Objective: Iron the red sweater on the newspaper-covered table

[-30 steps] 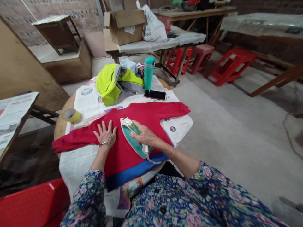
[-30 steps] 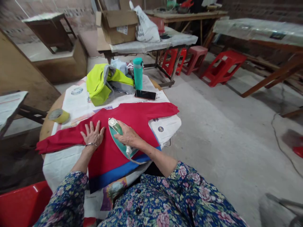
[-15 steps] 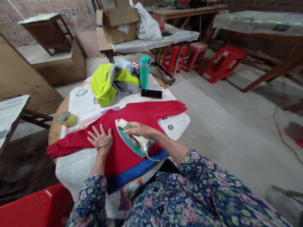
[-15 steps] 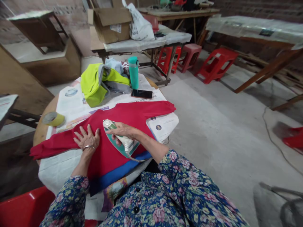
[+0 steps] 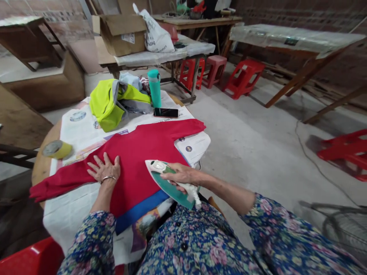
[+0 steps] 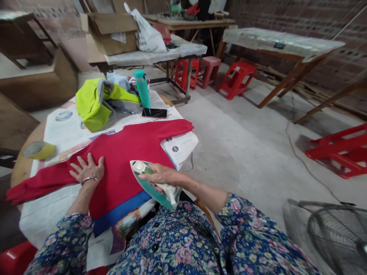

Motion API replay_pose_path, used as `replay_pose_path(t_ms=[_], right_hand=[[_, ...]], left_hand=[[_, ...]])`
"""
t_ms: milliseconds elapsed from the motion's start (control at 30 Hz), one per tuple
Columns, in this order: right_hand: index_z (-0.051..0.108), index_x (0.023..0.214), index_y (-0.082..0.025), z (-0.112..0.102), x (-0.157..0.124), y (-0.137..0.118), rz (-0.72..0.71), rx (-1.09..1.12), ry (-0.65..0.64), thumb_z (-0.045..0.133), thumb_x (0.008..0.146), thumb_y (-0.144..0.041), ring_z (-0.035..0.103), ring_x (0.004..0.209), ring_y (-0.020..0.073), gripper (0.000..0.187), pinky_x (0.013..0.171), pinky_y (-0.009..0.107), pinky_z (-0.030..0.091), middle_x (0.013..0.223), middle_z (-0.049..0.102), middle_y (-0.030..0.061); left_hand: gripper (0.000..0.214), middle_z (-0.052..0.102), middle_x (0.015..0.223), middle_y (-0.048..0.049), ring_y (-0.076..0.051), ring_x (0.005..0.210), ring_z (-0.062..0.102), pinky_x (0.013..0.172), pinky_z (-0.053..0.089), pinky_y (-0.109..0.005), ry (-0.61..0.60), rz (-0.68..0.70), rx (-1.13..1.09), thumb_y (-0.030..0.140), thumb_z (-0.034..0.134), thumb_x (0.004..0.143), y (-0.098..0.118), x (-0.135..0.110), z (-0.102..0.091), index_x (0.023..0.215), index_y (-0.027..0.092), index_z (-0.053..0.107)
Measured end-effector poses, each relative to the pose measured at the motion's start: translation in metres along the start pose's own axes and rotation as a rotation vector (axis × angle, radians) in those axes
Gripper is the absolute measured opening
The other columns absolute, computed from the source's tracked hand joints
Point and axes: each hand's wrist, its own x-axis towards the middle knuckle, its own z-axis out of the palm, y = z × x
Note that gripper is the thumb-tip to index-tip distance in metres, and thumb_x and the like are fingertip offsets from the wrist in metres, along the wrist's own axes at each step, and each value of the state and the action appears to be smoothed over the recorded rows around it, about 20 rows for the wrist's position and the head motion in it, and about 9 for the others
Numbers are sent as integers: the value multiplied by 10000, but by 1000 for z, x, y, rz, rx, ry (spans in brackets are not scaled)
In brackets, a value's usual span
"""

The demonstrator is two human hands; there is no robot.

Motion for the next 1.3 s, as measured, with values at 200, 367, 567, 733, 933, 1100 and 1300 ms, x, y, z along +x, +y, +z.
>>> replay_pose_path(t_ms=[200,367,567,733,933,1100,1300], right_hand=[[468,934,-236,-24,-33,13,26,52,314,659,1034,-476,455,361,58,323,354,181,408,627,496,-111],[418,862,-255,-48,-10,-13,-92,118,540,642,1032,-625,465,341,73,465,315,193,383,600,511,-98],[438,823,-249,-62,26,-41,-68,104,533,698,1000,-631,450,343,64,495,330,169,357,570,496,-100],[455,838,-248,-78,24,-36,-10,169,583,701,1018,-574,428,342,60,446,341,163,357,560,494,-104],[468,867,-251,-109,1,-32,68,232,882,684,1028,-556,397,351,82,406,332,197,373,540,472,-98],[463,886,-259,-110,-11,-39,41,219,947,659,1028,-585,430,378,106,406,339,213,392,552,471,-80],[481,878,-239,-86,9,-55,-60,201,694,665,1032,-584,439,376,88,420,340,207,415,574,483,-85]], left_hand=[[669,266,1788,-273,-490,1674,177,1281,182,-796,66,174,-4,400,491,1018,7,-1,10,1608,87,532],[594,417,1742,-182,-360,1656,327,1307,280,-694,-57,686,-43,329,452,1033,76,-30,60,1596,181,570],[622,496,1693,-176,-348,1619,408,1331,240,-672,-54,888,-17,370,401,1058,115,-50,104,1637,178,522],[645,467,1705,-217,-386,1622,393,1323,270,-675,-32,862,-99,427,433,1047,101,-43,109,1606,127,549],[644,521,1652,-272,-412,1598,424,1310,300,-681,-4,834,-228,457,491,1025,103,-43,114,1535,74,584],[399,610,1567,-222,-339,1462,579,1194,505,-559,54,789,-402,304,471,1030,94,-32,112,1331,167,695],[265,761,1044,-140,-305,1024,702,1056,551,-515,121,725,-371,206,498,991,81,-16,99,997,227,762]])
